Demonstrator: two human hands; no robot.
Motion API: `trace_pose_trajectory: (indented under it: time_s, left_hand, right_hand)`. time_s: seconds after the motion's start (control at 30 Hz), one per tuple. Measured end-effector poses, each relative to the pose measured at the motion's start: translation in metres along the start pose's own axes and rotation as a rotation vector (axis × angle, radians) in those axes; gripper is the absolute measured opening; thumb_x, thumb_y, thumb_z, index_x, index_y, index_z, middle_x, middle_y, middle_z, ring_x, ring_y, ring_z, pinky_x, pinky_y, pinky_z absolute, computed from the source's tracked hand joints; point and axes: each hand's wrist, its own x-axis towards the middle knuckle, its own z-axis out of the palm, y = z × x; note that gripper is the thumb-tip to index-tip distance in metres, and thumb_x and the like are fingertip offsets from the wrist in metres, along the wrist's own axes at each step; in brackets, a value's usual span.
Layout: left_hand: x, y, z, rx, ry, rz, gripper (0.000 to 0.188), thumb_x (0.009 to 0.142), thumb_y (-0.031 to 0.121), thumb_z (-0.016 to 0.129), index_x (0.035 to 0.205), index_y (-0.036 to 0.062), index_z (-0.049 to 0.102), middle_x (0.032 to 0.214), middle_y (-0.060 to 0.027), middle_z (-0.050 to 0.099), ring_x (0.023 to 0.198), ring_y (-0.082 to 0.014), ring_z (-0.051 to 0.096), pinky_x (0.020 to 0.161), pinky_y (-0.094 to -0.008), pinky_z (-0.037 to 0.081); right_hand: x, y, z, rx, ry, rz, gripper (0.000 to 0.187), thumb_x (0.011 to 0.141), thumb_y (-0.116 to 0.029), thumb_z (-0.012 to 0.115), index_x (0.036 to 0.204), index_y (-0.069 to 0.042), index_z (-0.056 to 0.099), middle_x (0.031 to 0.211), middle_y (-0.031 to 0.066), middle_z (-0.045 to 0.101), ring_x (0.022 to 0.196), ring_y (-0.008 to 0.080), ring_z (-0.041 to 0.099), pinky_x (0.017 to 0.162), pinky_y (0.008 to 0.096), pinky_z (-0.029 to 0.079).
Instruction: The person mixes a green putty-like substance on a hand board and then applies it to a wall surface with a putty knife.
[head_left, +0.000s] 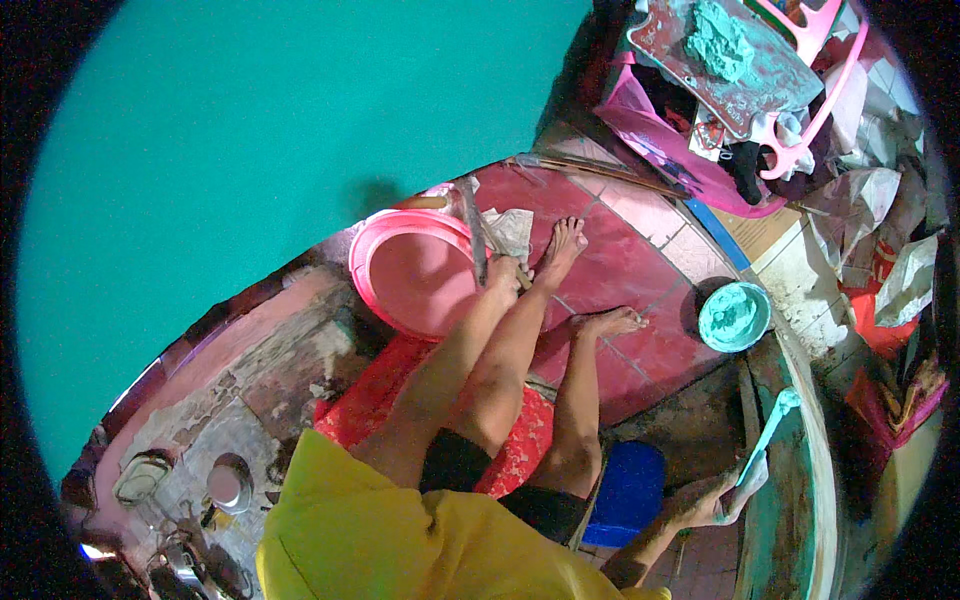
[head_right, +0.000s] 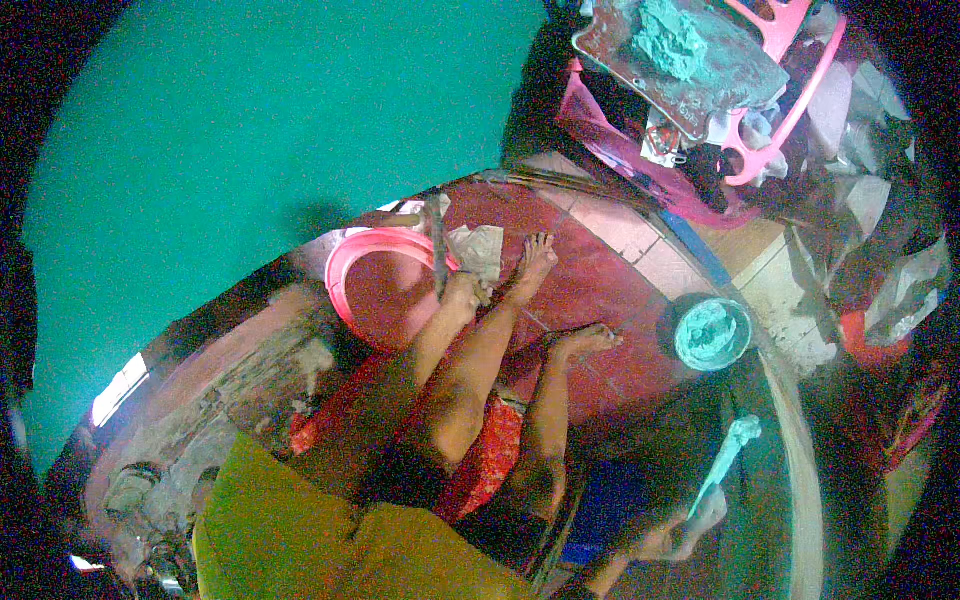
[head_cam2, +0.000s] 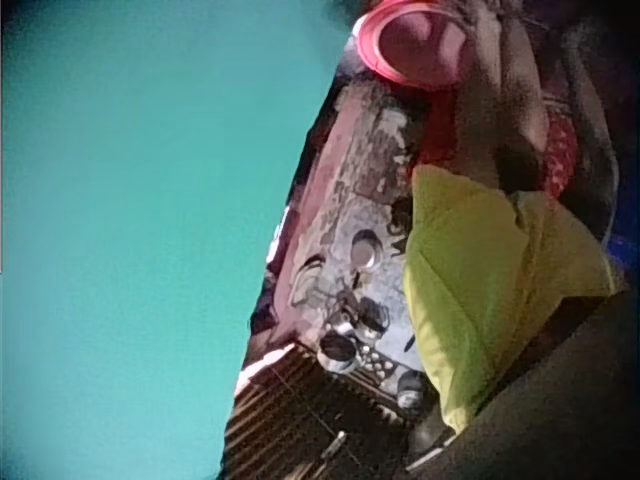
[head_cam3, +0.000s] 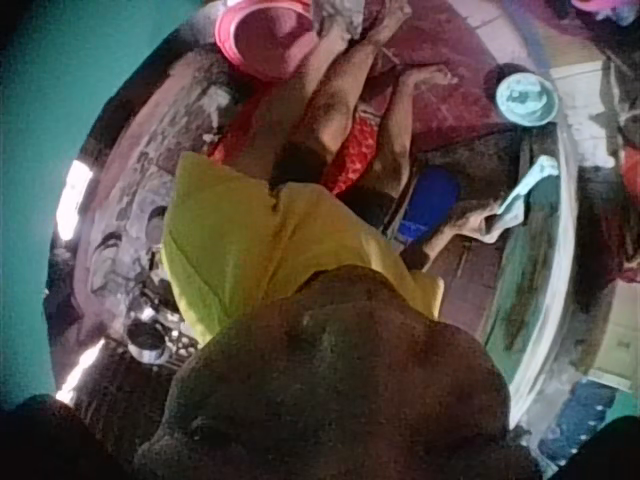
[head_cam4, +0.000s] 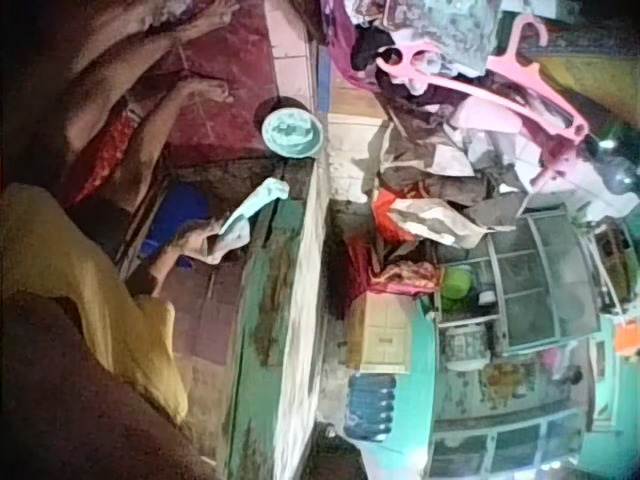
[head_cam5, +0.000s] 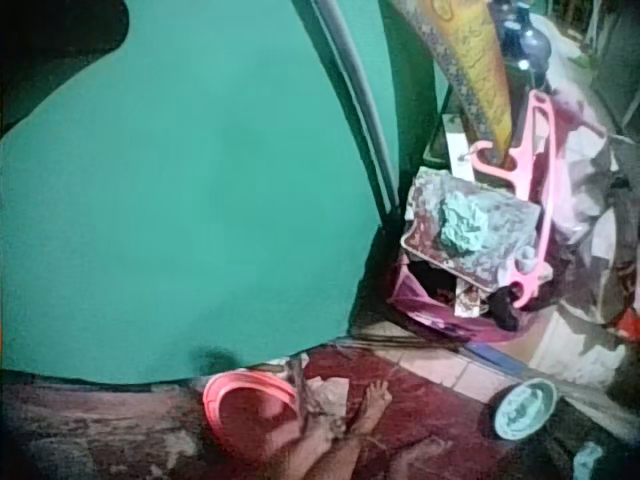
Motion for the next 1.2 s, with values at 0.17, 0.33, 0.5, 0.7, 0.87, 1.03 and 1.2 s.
trace_pose_trajectory:
  time_s: [0.17, 0.33, 0.5, 0.7, 0.87, 1.03, 1.2]
  left_hand:
    - [0.001, -0.03, -0.008, -0.295, 0.152, 0.058, 0.026, 0.078, 0.005, 0.046, 0.104, 0.0048, 0.048, 0.084, -0.0071, 0.055, 0.064, -0.0173, 0.052, 0.057, -0.0307, 0.047]
    - [0.012, -0.036, -0.03, -0.565, 0.283, 0.247, 0.028, 0.078, 0.004, 0.046, 0.106, 0.004, 0.048, 0.087, -0.0076, 0.056, 0.067, -0.0181, 0.054, 0.06, -0.0314, 0.047]
    - [0.009, -0.015, -0.034, -0.647, 0.373, 0.455, 0.029, 0.079, 0.003, 0.045, 0.107, 0.0032, 0.049, 0.089, -0.0081, 0.056, 0.071, -0.0188, 0.055, 0.064, -0.032, 0.047]
    - [-0.003, 0.01, -0.028, -0.617, 0.423, 0.681, 0.031, 0.079, 0.003, 0.045, 0.109, 0.0022, 0.049, 0.092, -0.0088, 0.058, 0.075, -0.0198, 0.056, 0.067, -0.0328, 0.047]
    - [-0.032, 0.012, -0.025, -0.195, 0.398, 0.9, 0.032, 0.079, 0.002, 0.045, 0.111, 0.0013, 0.05, 0.094, -0.0093, 0.058, 0.078, -0.0206, 0.057, 0.071, -0.0335, 0.048]
    - [-0.058, -0.002, 0.003, 0.593, 0.333, 0.833, 0.024, 0.08, 0.005, 0.051, 0.101, -0.0035, 0.058, 0.098, -0.0107, 0.061, 0.087, -0.0179, 0.057, 0.079, -0.0286, 0.044]
    - [-0.012, -0.069, -0.009, 0.4, 0.111, 0.545, 0.024, 0.077, 0.007, 0.06, 0.099, -0.0024, 0.061, 0.094, -0.0087, 0.061, 0.086, -0.0139, 0.056, 0.078, -0.0267, 0.044]
  right_hand:
    - [0.017, -0.047, -0.008, 0.079, -0.022, -0.075, 0.028, 0.085, -0.013, 0.051, 0.1, 0.01, 0.054, 0.099, 0.0149, 0.053, 0.09, 0.0232, 0.051, 0.081, 0.0349, 0.04]
    - [0.013, -0.062, -0.007, 0.052, -0.024, -0.019, 0.029, 0.085, -0.016, 0.051, 0.1, 0.009, 0.055, 0.098, 0.0149, 0.052, 0.091, 0.0237, 0.049, 0.083, 0.0358, 0.038]
    - [0.0, -0.035, -0.007, 0.076, -0.04, 0.136, 0.028, 0.085, -0.015, 0.051, 0.1, 0.009, 0.054, 0.098, 0.0141, 0.053, 0.089, 0.0228, 0.05, 0.08, 0.035, 0.039]
    - [0.009, -0.043, 0.0, -0.036, -0.099, -0.115, 0.037, 0.086, -0.029, 0.05, 0.098, 0.006, 0.054, 0.095, 0.0198, 0.054, 0.086, 0.0329, 0.051, 0.076, 0.0417, 0.039]
    - [0.003, -0.027, 0.001, 0.047, -0.076, -0.019, 0.025, 0.084, -0.012, 0.051, 0.099, 0.009, 0.055, 0.097, 0.0134, 0.055, 0.084, 0.0205, 0.052, 0.076, 0.0334, 0.041]
    - [-0.009, 0.002, -0.007, 0.0, -0.079, 0.012, 0.032, 0.087, -0.024, 0.05, 0.097, 0.006, 0.055, 0.093, 0.0188, 0.056, 0.083, 0.0313, 0.053, 0.074, 0.0393, 0.04]
    - [0.003, -0.011, 0.004, 0.022, -0.108, -0.024, 0.032, 0.086, -0.024, 0.05, 0.096, 0.006, 0.056, 0.093, 0.0193, 0.056, 0.083, 0.0313, 0.053, 0.073, 0.0394, 0.041]
